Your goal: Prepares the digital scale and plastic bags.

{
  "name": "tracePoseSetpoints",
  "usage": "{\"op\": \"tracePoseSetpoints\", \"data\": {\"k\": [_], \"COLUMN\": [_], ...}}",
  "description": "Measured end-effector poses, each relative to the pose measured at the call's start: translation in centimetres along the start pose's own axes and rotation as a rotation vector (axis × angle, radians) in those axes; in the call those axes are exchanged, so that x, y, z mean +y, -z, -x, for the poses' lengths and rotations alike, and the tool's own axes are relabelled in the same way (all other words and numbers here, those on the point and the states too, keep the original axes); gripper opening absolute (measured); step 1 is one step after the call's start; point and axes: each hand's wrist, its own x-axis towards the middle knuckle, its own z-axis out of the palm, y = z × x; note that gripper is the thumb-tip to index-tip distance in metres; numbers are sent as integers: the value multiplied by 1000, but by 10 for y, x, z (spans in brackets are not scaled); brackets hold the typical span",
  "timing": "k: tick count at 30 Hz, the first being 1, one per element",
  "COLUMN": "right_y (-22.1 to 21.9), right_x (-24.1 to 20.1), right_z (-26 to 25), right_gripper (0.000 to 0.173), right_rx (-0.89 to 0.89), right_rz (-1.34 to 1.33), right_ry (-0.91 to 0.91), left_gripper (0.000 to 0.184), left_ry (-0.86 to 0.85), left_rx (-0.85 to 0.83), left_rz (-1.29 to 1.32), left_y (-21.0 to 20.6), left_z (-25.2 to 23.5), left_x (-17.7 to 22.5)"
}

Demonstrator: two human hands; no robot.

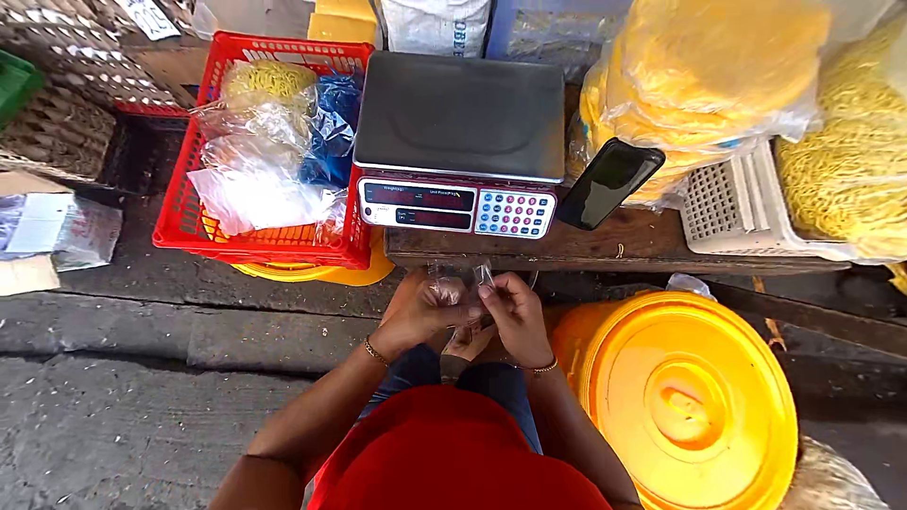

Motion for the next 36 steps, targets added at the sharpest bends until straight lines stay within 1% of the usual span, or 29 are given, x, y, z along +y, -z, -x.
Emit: {"op": "tracePoseSetpoints", "data": {"k": [2, 4, 5, 6, 7, 9, 10, 11, 12, 13, 14, 15, 16, 17, 19, 21, 23, 25, 28, 32, 34, 36], "right_y": [8, 12, 12, 10, 7, 5, 6, 9, 14, 19, 25, 29, 33, 36, 38, 39, 43, 42, 44, 48, 54, 55], "right_x": [1, 3, 4, 5, 7, 16, 22, 29, 35, 40, 43, 45, 48, 51, 56, 61, 60, 61, 65, 69, 74, 79], "right_z": [0, 0, 1, 3, 4, 4, 2, -2, -9, -16, -23, -31, -38, -45, -52, -58, -63, -63, -60, -55, -52, -53], "right_gripper": [2, 11, 15, 17, 18, 13, 17, 31, 44, 53, 56, 57, 59, 60, 61, 61, 60, 60, 60, 62, 63, 63], "right_rx": [124, 214, 237, 241, 237, 226, 223, 242, 285, 353, 430, 499, 544, 562, 544, 513, 477, 452, 423, 383, 382, 364], "right_rz": [-79, -178, -220, -241, -237, -163, -101, -47, -18, -10, -22, -38, -48, -56, -109, -156, -161, -154, -159, -164, -160, -150], "right_ry": [9, 36, 55, 66, 65, 12, -26, -64, -102, -142, -182, -211, -235, -255, -286, -281, -255, -248, -236, -227, -207, -167], "left_gripper": [10, 17, 17, 18, 17, 21, 21, 20, 22, 24, 29, 29, 24, 21, 21, 21, 23, 20, 18, 19, 19, 19], "left_ry": [-10, -49, -74, -94, -109, -136, -148, -161, -167, -161, -152, -158, -171, -182, -187, -208, -241, -224, -204, -245, -247, -240], "left_rx": [143, 392, 490, 538, 551, 535, 555, 599, 659, 705, 727, 750, 777, 788, 793, 833, 878, 921, 886, 839, 855, 909], "left_rz": [113, 236, 259, 232, 150, -131, -274, -378, -428, -422, -391, -359, -330, -307, -300, -295, -225, -143, -96, -114, -106, -111], "left_y": [4, 8, 12, 18, 25, 43, 53, 62, 70, 76, 79, 79, 76, 73, 74, 79, 78, 72, 71, 75, 72, 71], "left_z": [3, 0, -4, -7, -10, -12, -13, -16, -21, -27, -32, -37, -41, -45, -46, -48, -46, -34, -28, -42, -46, -43], "left_x": [8, 13, 13, 12, 10, 5, 2, -1, -3, -4, -6, -7, -8, -10, -14, -20, -22, -23, -28, -38, -38, -30]}}
